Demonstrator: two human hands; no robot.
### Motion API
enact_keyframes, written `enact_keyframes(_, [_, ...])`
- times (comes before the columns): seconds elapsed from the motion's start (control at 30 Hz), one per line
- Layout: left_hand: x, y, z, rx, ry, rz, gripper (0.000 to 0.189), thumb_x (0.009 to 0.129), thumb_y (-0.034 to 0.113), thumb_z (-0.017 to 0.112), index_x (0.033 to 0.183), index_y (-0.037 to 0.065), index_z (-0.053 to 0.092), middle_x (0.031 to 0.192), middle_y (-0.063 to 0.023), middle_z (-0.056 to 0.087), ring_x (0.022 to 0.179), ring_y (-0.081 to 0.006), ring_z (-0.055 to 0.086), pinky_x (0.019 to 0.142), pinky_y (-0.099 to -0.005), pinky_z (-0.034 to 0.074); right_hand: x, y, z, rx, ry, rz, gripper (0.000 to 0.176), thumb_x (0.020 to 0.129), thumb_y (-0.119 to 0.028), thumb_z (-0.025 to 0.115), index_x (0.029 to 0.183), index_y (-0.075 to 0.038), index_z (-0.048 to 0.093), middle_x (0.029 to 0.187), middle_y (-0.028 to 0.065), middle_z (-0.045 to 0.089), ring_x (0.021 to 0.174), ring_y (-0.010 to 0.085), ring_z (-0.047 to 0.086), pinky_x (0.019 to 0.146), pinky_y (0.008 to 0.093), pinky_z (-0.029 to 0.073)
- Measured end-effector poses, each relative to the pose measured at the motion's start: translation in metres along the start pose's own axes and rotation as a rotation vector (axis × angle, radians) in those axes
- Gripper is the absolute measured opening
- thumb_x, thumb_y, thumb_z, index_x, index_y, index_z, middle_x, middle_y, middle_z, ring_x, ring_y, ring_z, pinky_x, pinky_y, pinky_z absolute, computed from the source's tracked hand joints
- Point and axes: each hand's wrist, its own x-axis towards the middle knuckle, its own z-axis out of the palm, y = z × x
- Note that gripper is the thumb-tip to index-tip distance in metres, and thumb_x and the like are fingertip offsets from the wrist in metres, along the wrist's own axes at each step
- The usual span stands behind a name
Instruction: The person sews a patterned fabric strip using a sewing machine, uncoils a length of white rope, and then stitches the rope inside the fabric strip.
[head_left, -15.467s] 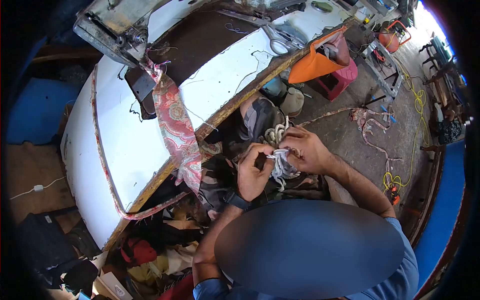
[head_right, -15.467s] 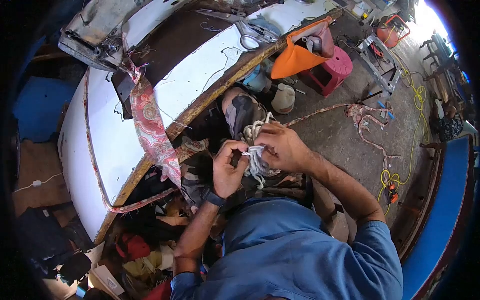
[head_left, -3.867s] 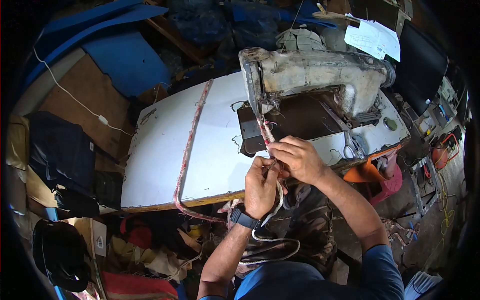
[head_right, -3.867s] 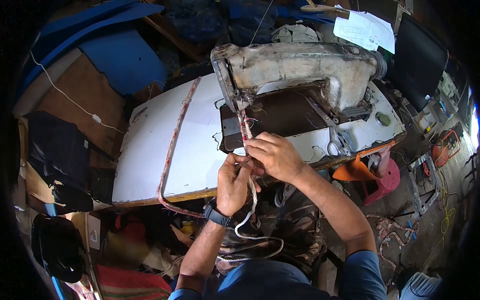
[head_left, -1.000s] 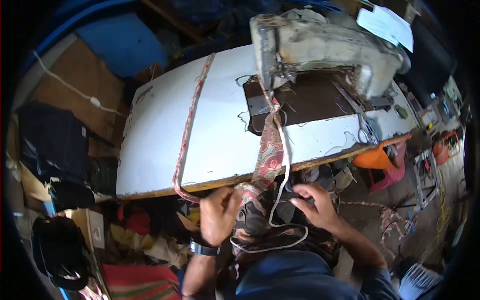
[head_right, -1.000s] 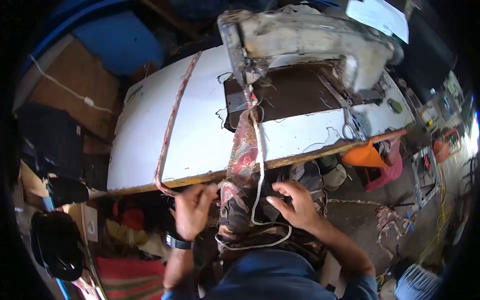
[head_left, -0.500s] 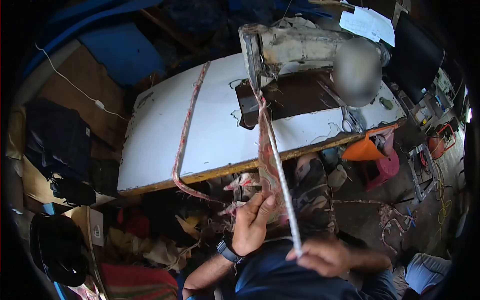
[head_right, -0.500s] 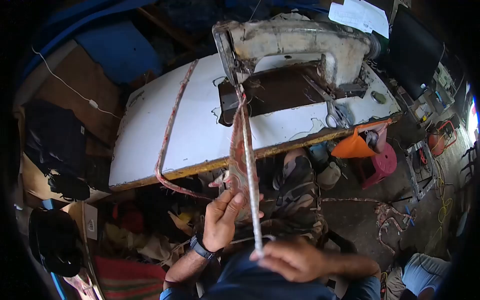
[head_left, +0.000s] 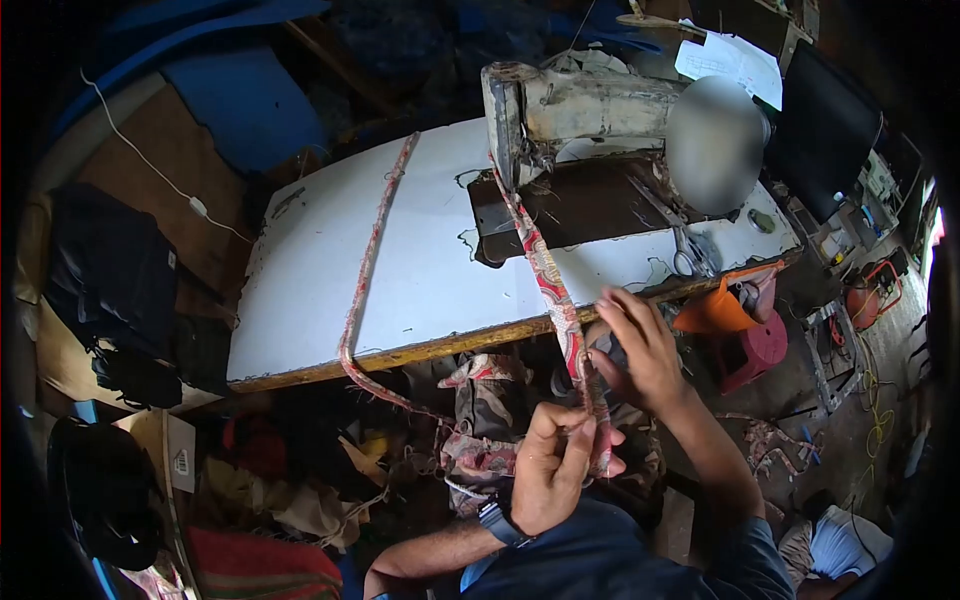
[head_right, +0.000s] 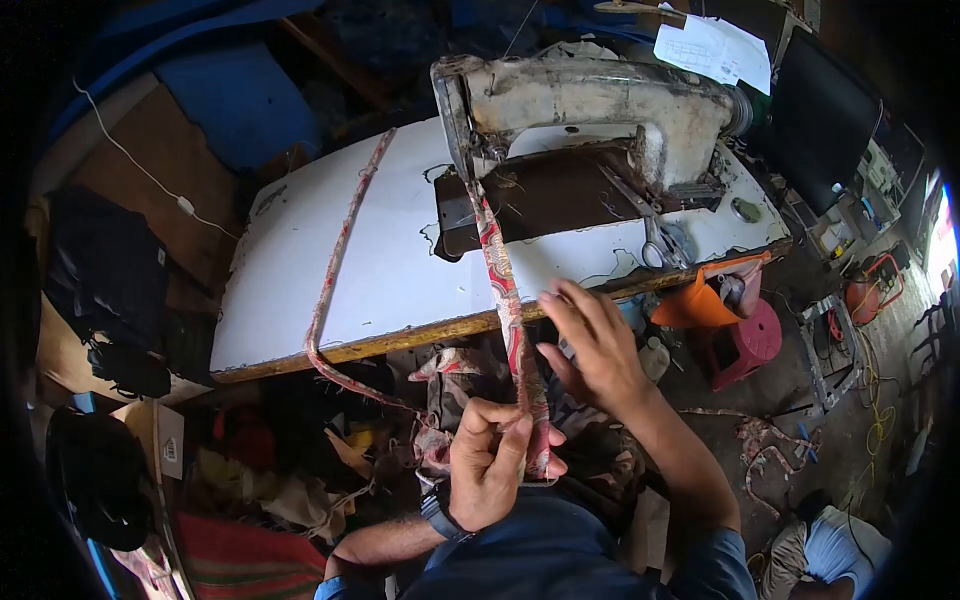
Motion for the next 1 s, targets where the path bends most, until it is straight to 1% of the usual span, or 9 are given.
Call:
enact_keyframes(0.2, [-0.002,-0.012,0.008,-0.134,0.058,-0.11,0.013,0.111,0.011,0.045,0.123,0.007,0.042,0.11,-0.0169,0.069,0.084,-0.0143,0.071,0.078,-0.0308,0.063,0.035,0.023,0.023,-0.088,-0.054,-0.245,0.045,0.083,-0.015,0.071,0.126,-0.003,0.068,0.137,0.0138,0.062,0.116,0.0333,0.06,0.097,0.0461,0.052])
enact_keyframes(0.27, [0.0,-0.018,0.016,-0.158,0.123,-0.088,0.014,0.111,0.009,0.045,0.122,0.007,0.036,0.11,-0.0273,0.067,0.087,-0.028,0.074,0.078,-0.0404,0.065,0.033,0.029,0.028,-0.033,-0.042,-0.25,0.039,0.083,-0.014,0.07,0.12,-0.002,0.071,0.132,0.0123,0.065,0.115,0.0328,0.06,0.097,0.0456,0.052])
enact_keyframes(0.37, [0.006,-0.022,0.015,-0.181,0.042,-0.071,0.014,0.111,0.008,0.044,0.121,0.007,0.035,0.112,-0.03,0.066,0.093,-0.0318,0.074,0.082,-0.0446,0.065,0.035,0.031,0.028,0.012,0.006,-0.248,0.034,0.082,-0.012,0.07,0.113,0.001,0.073,0.121,0.0134,0.071,0.109,0.0326,0.064,0.092,0.0443,0.055])
enact_keyframes(0.63, [0.014,-0.022,-0.003,-0.159,-0.138,-0.215,0.014,0.111,0.005,0.042,0.123,0.006,0.035,0.123,-0.0208,0.055,0.117,-0.0283,0.066,0.096,-0.044,0.06,0.028,0.033,0.025,0.094,-0.048,-0.214,0.034,0.079,-0.004,0.069,0.112,0.001,0.074,0.126,0.0133,0.07,0.11,0.0314,0.065,0.092,0.0415,0.057])
enact_keyframes(0.67, [0.017,-0.019,0.0,-0.227,-0.131,-0.154,0.015,0.111,0.005,0.042,0.124,0.006,0.035,0.123,-0.0218,0.056,0.115,-0.0296,0.067,0.096,-0.0452,0.06,0.027,0.036,0.026,0.112,-0.052,-0.214,0.035,0.08,-0.003,0.069,0.114,0.001,0.073,0.128,0.0132,0.069,0.111,0.0318,0.065,0.092,0.0421,0.056])
enact_keyframes(0.73, [0.014,-0.011,0.009,-0.369,-0.1,-0.055,0.016,0.111,0.006,0.043,0.125,0.007,0.035,0.122,-0.0236,0.059,0.113,-0.0323,0.068,0.094,-0.0475,0.061,0.028,0.039,0.028,0.159,0.028,-0.2,0.063,0.074,-0.002,0.079,0.134,0.0,0.06,0.138,0.0175,0.062,0.111,0.0368,0.064,0.096,0.0454,0.054])
enact_keyframes(0.8, [0.014,0.009,0.014,-0.348,-0.013,-0.066,0.017,0.111,0.011,0.044,0.125,0.01,0.035,0.114,-0.0331,0.068,0.094,-0.0374,0.075,0.085,-0.0496,0.063,0.028,0.039,0.034,0.169,0.201,-0.02,0.067,0.071,-0.003,0.086,0.132,0.002,0.058,0.133,0.019,0.063,0.11,0.0378,0.065,0.095,0.0443,0.055])
enact_keyframes(0.87, [0.01,0.024,0.012,-0.382,0.031,-0.056,0.021,0.11,0.018,0.048,0.124,0.01,0.035,0.11,-0.0324,0.069,0.088,-0.0383,0.075,0.08,-0.0486,0.064,0.031,0.044,0.03,0.182,0.255,0.026,0.052,0.071,-0.007,0.089,0.116,0.0,0.065,0.118,0.0148,0.067,0.099,0.0332,0.065,0.085,0.0413,0.055])
enact_keyframes(1.0, [0.004,0.029,-0.001,-0.31,0.076,-0.058,0.024,0.109,0.024,0.051,0.122,0.012,0.035,0.105,-0.0294,0.07,0.081,-0.0367,0.075,0.075,-0.0462,0.065,0.034,0.032,0.039,0.181,0.216,-0.155,0.033,0.075,-0.01,0.086,0.104,-0.004,0.07,0.112,0.0091,0.067,0.091,0.0271,0.063,0.078,0.0386,0.053])
